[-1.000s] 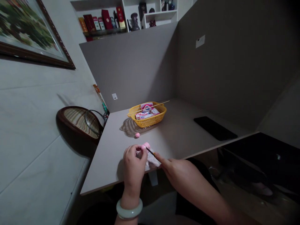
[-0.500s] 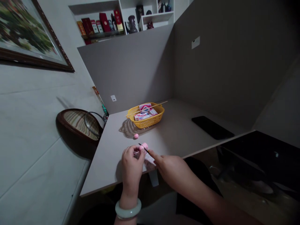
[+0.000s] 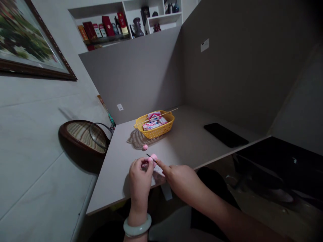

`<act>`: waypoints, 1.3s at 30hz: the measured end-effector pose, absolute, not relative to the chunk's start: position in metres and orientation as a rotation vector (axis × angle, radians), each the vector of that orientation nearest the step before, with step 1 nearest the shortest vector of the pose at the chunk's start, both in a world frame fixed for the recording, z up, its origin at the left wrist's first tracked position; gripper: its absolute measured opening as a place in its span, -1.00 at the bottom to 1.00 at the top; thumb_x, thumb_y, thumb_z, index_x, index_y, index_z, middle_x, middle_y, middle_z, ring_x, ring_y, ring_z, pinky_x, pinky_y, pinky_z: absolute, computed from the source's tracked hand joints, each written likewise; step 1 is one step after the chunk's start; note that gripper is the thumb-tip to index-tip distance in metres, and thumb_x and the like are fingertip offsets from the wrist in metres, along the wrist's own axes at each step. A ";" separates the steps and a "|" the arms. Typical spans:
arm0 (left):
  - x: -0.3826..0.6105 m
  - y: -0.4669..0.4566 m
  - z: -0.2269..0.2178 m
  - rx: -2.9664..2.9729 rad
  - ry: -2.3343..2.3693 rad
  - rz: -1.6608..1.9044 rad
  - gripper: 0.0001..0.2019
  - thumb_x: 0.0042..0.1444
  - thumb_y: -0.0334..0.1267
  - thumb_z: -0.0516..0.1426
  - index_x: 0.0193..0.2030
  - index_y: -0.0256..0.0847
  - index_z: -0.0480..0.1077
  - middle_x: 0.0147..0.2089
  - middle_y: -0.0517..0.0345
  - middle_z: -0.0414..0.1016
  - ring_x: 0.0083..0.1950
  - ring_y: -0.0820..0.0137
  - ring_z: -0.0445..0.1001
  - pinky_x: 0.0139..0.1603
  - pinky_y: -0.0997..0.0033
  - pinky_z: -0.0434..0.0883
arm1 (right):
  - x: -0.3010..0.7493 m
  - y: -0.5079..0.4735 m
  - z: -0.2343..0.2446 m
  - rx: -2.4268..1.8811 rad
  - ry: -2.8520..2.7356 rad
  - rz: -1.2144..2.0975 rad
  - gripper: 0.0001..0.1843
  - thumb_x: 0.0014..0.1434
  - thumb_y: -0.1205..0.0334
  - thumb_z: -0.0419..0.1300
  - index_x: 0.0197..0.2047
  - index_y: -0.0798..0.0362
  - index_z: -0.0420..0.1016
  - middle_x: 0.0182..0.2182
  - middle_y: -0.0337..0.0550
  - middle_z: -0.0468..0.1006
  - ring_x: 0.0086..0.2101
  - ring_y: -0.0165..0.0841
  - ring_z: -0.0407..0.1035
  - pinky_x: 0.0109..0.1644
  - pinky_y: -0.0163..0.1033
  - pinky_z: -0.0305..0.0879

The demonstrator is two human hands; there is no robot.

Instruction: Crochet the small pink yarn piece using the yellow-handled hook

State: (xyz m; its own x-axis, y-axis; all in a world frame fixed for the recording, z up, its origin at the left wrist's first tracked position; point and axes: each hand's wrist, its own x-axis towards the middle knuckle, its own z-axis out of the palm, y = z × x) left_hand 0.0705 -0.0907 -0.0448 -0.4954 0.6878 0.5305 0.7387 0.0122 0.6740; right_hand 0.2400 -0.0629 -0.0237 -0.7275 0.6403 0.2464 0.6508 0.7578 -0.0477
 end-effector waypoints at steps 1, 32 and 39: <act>0.070 -0.091 -0.045 -1.550 -2.200 -1.524 -0.77 0.15 -0.04 0.16 -0.32 -0.15 0.47 -0.30 0.07 0.55 -0.24 0.25 0.50 -0.18 0.28 0.41 | 0.244 -0.064 -0.025 -1.000 -2.703 -0.060 -0.27 0.21 0.46 0.04 0.43 0.03 0.07 -0.42 -0.16 0.62 -0.55 -0.41 0.42 -0.54 -0.25 -0.14; 0.075 -0.090 -0.042 -1.667 -2.045 -1.316 -0.85 0.23 -0.15 0.12 -0.29 -0.14 0.44 -0.27 0.10 0.51 -0.20 0.26 0.47 -0.15 0.28 0.40 | 0.261 -0.067 -0.036 -0.987 -2.655 0.020 -0.32 0.24 0.46 0.01 0.41 0.00 0.12 -0.40 -0.19 0.63 -0.51 -0.38 0.47 -0.53 -0.26 -0.10; 0.077 -0.092 -0.042 -1.669 -2.028 -1.299 -0.84 0.24 -0.14 0.12 -0.26 -0.14 0.43 -0.26 0.08 0.51 -0.18 0.25 0.45 -0.13 0.25 0.38 | 0.237 -0.060 -0.036 -1.037 -2.670 -0.039 -0.29 0.29 0.39 0.04 0.46 -0.01 -0.02 -0.39 -0.20 0.63 -0.51 -0.34 0.49 -0.56 -0.22 -0.16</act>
